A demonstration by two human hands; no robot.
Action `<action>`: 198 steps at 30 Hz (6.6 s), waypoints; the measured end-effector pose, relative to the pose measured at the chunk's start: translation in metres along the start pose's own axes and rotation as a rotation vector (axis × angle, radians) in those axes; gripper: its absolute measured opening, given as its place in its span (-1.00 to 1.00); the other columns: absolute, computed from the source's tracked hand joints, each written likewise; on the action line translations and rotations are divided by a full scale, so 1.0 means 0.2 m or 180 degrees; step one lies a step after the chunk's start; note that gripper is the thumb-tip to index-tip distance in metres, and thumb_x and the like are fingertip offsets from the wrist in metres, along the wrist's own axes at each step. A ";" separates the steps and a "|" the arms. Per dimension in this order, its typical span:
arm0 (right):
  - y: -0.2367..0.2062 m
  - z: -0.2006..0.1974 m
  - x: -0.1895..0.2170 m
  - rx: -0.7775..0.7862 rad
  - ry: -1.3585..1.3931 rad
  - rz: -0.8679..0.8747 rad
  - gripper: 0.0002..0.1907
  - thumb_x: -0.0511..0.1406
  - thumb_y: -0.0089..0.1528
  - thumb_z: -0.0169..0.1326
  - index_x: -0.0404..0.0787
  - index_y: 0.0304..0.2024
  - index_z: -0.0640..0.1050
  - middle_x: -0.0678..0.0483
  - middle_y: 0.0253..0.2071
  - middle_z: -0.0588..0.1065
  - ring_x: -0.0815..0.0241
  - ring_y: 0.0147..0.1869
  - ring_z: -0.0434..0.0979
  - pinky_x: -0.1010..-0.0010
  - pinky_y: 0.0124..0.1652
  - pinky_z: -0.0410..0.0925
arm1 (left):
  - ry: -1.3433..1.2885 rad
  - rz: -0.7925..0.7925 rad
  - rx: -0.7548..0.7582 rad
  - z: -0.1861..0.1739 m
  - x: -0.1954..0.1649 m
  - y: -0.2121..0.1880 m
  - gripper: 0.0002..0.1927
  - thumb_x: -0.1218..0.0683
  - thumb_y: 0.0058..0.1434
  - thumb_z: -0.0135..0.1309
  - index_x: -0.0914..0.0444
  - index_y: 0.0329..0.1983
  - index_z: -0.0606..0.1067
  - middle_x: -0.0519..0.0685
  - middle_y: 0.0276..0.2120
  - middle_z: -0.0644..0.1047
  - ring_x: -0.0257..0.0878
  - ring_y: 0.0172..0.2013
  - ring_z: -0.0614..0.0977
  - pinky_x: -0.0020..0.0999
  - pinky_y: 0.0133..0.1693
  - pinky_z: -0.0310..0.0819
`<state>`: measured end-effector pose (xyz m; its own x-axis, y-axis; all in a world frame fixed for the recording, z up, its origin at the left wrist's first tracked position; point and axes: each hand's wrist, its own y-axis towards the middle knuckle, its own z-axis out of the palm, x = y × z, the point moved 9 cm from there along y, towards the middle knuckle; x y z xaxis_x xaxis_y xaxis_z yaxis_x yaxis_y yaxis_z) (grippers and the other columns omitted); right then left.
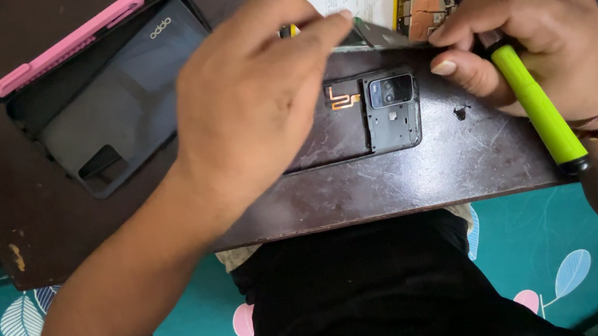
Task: The person uses a green precision screwdriver to remove screws from the back cover of a disassembled smartphone. They then detach the back cover and set it aside, exposing the internal components. The person continues to remove additional screws from the back cover and places them on the table.
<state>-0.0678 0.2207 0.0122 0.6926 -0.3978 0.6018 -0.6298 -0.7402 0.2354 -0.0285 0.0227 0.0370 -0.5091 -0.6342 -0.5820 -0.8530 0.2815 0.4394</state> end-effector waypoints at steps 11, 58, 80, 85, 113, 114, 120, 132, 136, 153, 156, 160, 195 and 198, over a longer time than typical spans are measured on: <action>0.02 0.02 0.01 -0.0013 0.0049 0.0069 -0.79 -0.42 0.21 0.35 -0.38 -0.20 0.57 -0.07 -0.29 0.54 0.13 -0.27 0.59 0.40 -0.28 0.42 | 0.0227 0.0028 -0.0267 0.01 0.08 0.01 -0.77 0.33 0.25 0.21 0.20 -0.08 0.60 -0.06 -0.18 0.43 -0.13 -0.13 0.55 -0.21 -0.15 0.45; 0.05 0.03 0.03 0.0048 0.0056 -0.0040 -0.79 -0.41 0.20 0.34 -0.40 -0.20 0.57 -0.10 -0.26 0.56 0.12 -0.24 0.61 0.39 -0.24 0.44 | 0.0852 0.0289 0.0913 0.23 0.09 -0.03 -0.36 0.14 0.18 0.18 0.29 0.38 0.43 0.11 0.44 0.28 0.12 0.45 0.17 0.24 0.43 -0.21; -0.06 0.01 -0.09 0.0065 0.1750 0.0314 -0.72 -0.54 0.24 0.09 -0.23 -0.12 0.29 -0.02 -0.16 0.40 0.19 -0.16 0.65 0.42 -0.17 0.58 | -0.0161 0.0870 0.1299 0.27 -0.11 -0.09 -0.35 -0.16 0.03 0.42 0.30 0.08 0.56 0.00 0.09 0.47 -0.02 0.26 0.38 0.07 0.33 0.11; -0.05 0.07 -0.08 0.0411 0.2024 0.0390 -0.69 -0.53 0.13 0.21 -0.22 -0.19 0.38 -0.01 -0.17 0.46 0.22 -0.11 0.66 0.47 -0.17 0.58 | -0.0172 0.0821 0.1267 0.26 -0.11 -0.09 -0.25 -0.18 -0.01 0.43 0.34 0.14 0.55 0.00 0.09 0.47 -0.03 0.21 0.40 0.03 0.30 0.14; -0.01 0.07 -0.02 0.0633 0.1162 0.0020 -0.81 -0.47 0.07 0.30 -0.24 -0.33 0.53 0.03 -0.23 0.53 0.27 -0.21 0.60 0.52 -0.25 0.45 | -0.0025 0.0863 0.1173 0.23 -0.07 -0.07 -0.39 -0.17 0.10 0.40 0.33 0.05 0.59 -0.03 0.05 0.50 -0.05 0.19 0.41 -0.05 0.28 0.17; -0.01 0.06 -0.02 0.0617 0.1159 0.0050 -0.81 -0.47 0.07 0.30 -0.25 -0.34 0.53 0.02 -0.24 0.53 0.27 -0.21 0.60 0.52 -0.25 0.45 | -0.0030 0.0865 0.1162 0.23 -0.07 -0.07 -0.40 -0.17 0.11 0.39 0.33 0.05 0.59 -0.03 0.06 0.50 -0.05 0.20 0.41 -0.06 0.28 0.17; 0.01 0.04 -0.02 0.0460 0.1102 0.0186 -0.80 -0.49 0.08 0.32 -0.29 -0.33 0.54 0.01 -0.26 0.52 0.26 -0.23 0.60 0.52 -0.25 0.44 | -0.0022 0.0872 0.1150 0.23 -0.07 -0.07 -0.41 -0.14 0.11 0.38 0.32 0.07 0.59 -0.03 0.07 0.49 -0.05 0.21 0.40 -0.04 0.29 0.16; -0.26 0.01 -0.28 0.0229 0.0957 0.0251 -0.87 -0.38 0.25 0.18 -0.28 -0.26 0.48 0.00 -0.26 0.50 0.28 -0.22 0.59 0.54 -0.22 0.47 | -0.0257 0.0907 0.1156 0.27 -0.10 -0.11 -0.28 -0.17 0.08 0.41 0.30 0.21 0.51 0.04 0.21 0.44 -0.02 0.25 0.38 0.03 0.30 0.13; -0.44 -0.03 -0.36 -0.0054 0.0891 0.1134 -0.83 -0.26 0.47 0.01 -0.25 -0.15 0.44 0.04 -0.26 0.49 0.35 -0.25 0.56 0.57 -0.21 0.44 | -0.0364 0.0901 0.1163 0.29 -0.13 -0.12 -0.31 -0.14 0.06 0.41 0.26 0.20 0.52 0.02 0.24 0.42 -0.03 0.24 0.39 0.03 0.32 0.13; -0.53 0.18 0.24 -0.1395 0.1039 0.1314 -0.76 -0.51 0.21 0.25 -0.25 -0.19 0.45 0.01 -0.13 0.44 0.18 -0.12 0.63 0.42 -0.07 0.53 | 0.0005 0.0677 0.1069 0.29 -0.14 -0.12 -0.38 -0.10 0.10 0.36 0.15 0.21 0.52 0.02 0.07 0.41 -0.04 0.05 0.40 -0.04 0.17 0.22; -0.54 0.21 0.24 -0.1409 0.0878 0.1280 -0.75 -0.50 0.21 0.28 -0.25 -0.18 0.45 0.01 -0.18 0.46 0.18 -0.13 0.64 0.46 -0.10 0.51 | 0.0032 0.0612 0.1076 0.29 -0.12 -0.12 -0.36 -0.12 0.07 0.36 0.16 0.21 0.52 0.03 0.06 0.40 -0.03 0.05 0.40 -0.04 0.16 0.22; -0.52 0.23 0.27 -0.1381 0.0736 0.1149 -0.74 -0.50 0.23 0.30 -0.26 -0.17 0.45 0.00 -0.18 0.47 0.17 -0.13 0.65 0.47 -0.14 0.50 | 0.0048 0.0547 0.1109 0.29 -0.12 -0.12 -0.33 -0.15 0.03 0.37 0.17 0.18 0.52 0.04 0.04 0.40 -0.02 0.05 0.40 -0.03 0.14 0.22; -0.52 0.24 0.30 -0.1533 0.0668 0.0924 -0.76 -0.47 0.20 0.36 -0.27 -0.20 0.52 -0.04 -0.17 0.48 0.11 -0.13 0.65 0.41 -0.11 0.55 | 0.0014 0.0528 0.1109 0.28 -0.12 -0.12 -0.34 -0.17 0.07 0.37 0.19 0.18 0.51 0.06 0.07 0.40 0.00 0.08 0.40 -0.03 0.14 0.22; -0.52 0.24 0.31 -0.1573 0.0606 0.0888 -0.75 -0.48 0.19 0.36 -0.27 -0.22 0.52 -0.06 -0.18 0.47 0.09 -0.13 0.66 0.42 -0.14 0.54 | 0.0027 0.0530 0.1118 0.28 -0.12 -0.12 -0.33 -0.17 0.08 0.37 0.19 0.20 0.50 0.07 0.08 0.39 0.01 0.09 0.40 -0.02 0.15 0.22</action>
<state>0.0578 0.2476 -0.0127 0.4311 -0.4030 0.8073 -0.8994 -0.2637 0.3486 -0.0018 0.0722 0.0017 -0.6443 -0.5645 -0.5161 -0.7468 0.6097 0.2654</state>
